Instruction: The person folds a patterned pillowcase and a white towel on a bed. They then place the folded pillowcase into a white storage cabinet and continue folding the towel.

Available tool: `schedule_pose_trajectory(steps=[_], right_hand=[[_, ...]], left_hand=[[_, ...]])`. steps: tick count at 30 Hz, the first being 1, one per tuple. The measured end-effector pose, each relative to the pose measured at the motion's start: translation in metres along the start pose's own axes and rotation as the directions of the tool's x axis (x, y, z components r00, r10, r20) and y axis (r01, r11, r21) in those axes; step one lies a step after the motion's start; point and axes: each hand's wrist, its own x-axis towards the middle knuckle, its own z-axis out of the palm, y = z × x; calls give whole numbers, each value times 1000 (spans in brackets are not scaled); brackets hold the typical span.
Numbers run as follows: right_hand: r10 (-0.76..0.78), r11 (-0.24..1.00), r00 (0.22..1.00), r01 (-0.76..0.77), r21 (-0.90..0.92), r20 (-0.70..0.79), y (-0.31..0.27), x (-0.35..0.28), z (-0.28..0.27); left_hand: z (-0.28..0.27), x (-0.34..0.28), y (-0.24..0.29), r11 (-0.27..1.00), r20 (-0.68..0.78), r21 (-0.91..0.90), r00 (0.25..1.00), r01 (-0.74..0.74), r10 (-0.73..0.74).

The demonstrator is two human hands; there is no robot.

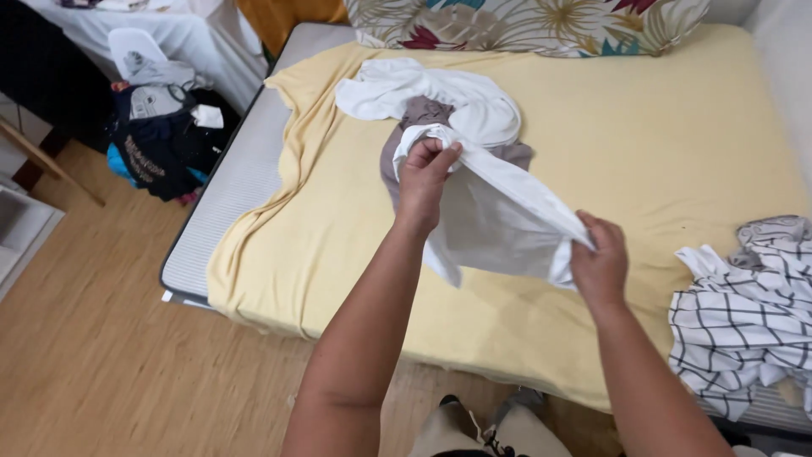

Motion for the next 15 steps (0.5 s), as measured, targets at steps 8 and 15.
schedule_pose_trajectory(steps=[8,15], right_hand=[[345,916,931,-361,175,119,-11,53,-69],[364,875,911,-406,263,195,-24,74,-44]], left_hand=[[-93,8,-14,989,-344,144,937,-7,57],[-81,1,-8,953,-285,278,958,123,-41]])
